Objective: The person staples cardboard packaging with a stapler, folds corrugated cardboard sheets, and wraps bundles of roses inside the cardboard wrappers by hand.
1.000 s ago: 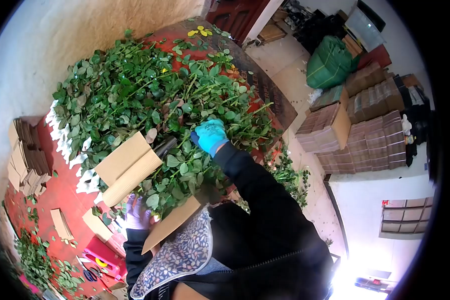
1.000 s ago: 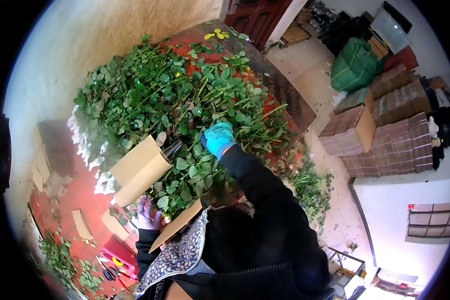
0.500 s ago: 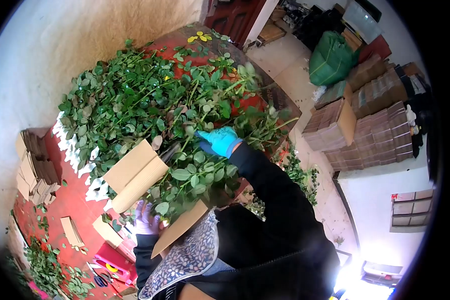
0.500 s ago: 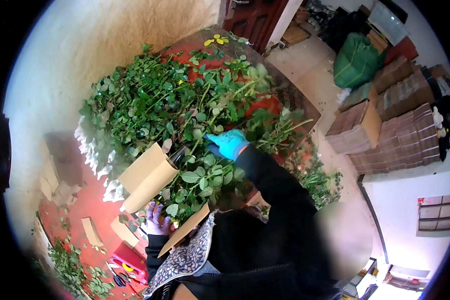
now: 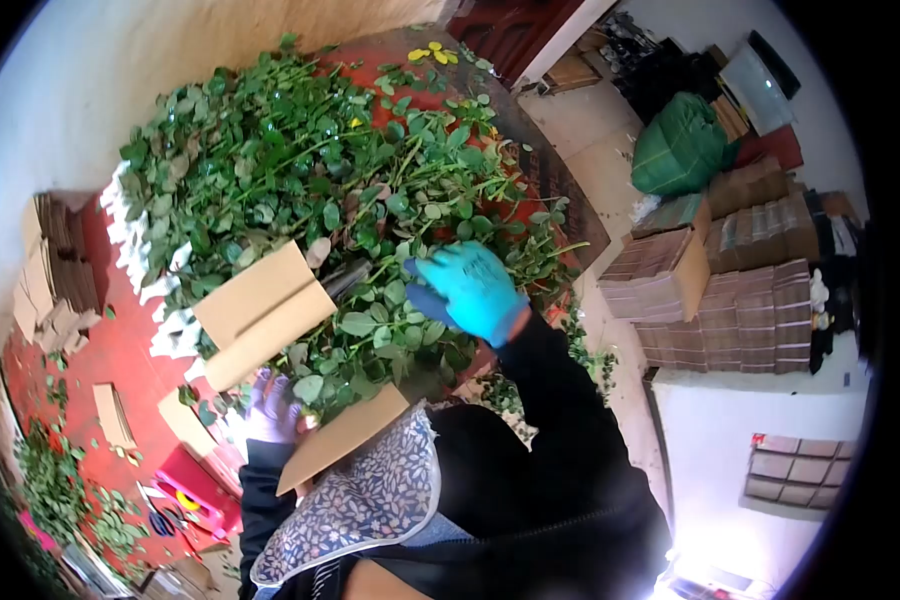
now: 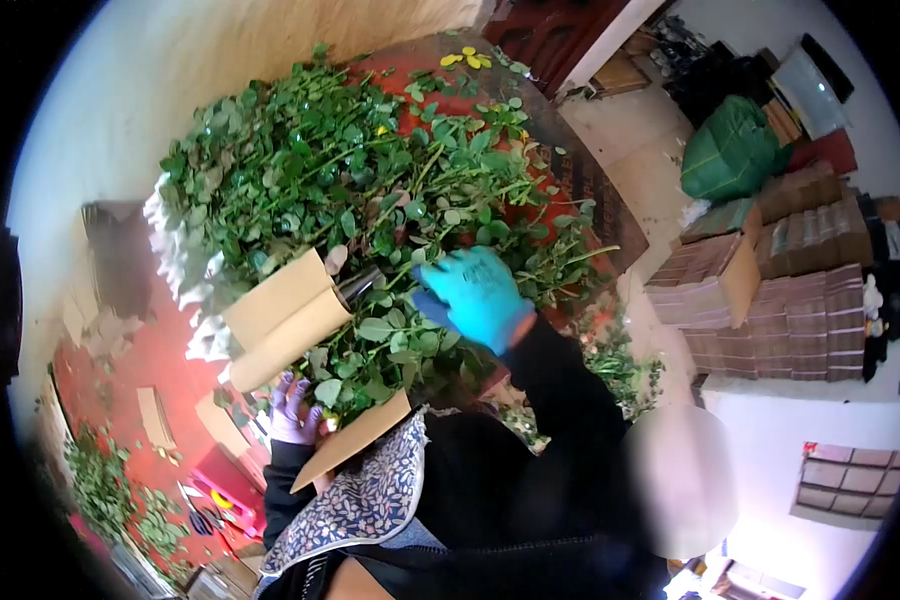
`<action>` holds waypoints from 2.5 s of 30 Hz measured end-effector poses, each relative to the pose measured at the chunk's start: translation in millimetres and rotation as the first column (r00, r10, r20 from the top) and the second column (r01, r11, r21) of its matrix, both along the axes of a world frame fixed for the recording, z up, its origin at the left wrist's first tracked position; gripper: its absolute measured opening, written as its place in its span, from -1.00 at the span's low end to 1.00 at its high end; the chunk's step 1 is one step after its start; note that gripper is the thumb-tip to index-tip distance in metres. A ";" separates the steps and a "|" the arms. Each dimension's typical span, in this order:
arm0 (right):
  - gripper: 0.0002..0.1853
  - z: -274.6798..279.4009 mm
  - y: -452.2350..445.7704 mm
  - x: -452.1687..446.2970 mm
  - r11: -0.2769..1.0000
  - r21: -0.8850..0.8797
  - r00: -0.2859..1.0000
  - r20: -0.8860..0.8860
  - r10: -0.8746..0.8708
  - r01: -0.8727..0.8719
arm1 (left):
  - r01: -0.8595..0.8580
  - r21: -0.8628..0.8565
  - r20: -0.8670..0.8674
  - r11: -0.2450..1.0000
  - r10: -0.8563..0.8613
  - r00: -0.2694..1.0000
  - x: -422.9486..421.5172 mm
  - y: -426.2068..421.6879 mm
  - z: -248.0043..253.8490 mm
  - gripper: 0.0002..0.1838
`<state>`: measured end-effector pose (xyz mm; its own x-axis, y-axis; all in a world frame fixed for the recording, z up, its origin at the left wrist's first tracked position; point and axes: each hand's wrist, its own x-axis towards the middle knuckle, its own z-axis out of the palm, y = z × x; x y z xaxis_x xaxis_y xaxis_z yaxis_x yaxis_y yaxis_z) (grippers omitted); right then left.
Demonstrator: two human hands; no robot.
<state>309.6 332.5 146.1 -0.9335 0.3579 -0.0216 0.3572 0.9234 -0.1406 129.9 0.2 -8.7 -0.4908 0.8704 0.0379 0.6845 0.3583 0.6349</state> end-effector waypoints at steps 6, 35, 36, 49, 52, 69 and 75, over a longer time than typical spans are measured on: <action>-0.47 -65.6 -24.0 60.9 0.982 0.139 0.979 0.176 0.100 -0.126 | -0.027 -0.021 0.140 0.999 0.029 0.990 -0.6 -3.5 -7.0 -0.32; -0.73 3.6 -19.4 -44.8 0.908 -0.405 0.994 -0.025 0.104 -0.105 | -0.012 -0.140 0.106 0.990 0.028 0.994 -1.7 -2.3 14.1 -0.43; -0.70 -0.3 -28.6 -49.7 0.804 -0.560 0.979 -0.096 0.177 -0.200 | -0.006 -0.132 0.112 0.991 0.021 0.994 -2.5 -2.8 12.4 -0.43; -0.76 -25.8 -107.1 -119.7 0.553 -0.588 0.715 -0.063 0.697 -0.590 | -0.212 0.071 0.159 0.975 0.199 0.967 -13.0 -70.3 29.3 -0.68; -0.81 -52.0 -114.5 -119.2 0.622 -0.367 0.651 0.057 0.757 -0.692 | -0.187 0.055 0.080 0.981 0.182 0.980 -10.5 -57.0 37.7 -0.75; -0.79 -106.1 -134.7 -103.2 0.622 -0.465 0.616 0.188 0.765 -0.630 | 0.276 -0.092 0.329 0.957 -0.232 0.915 0.3 -23.5 30.3 -0.73; -0.76 -100.7 -130.9 -104.3 0.781 -0.137 0.779 0.077 0.622 -0.610 | 0.276 0.031 0.153 0.961 -0.277 0.949 7.1 -31.3 17.5 -0.73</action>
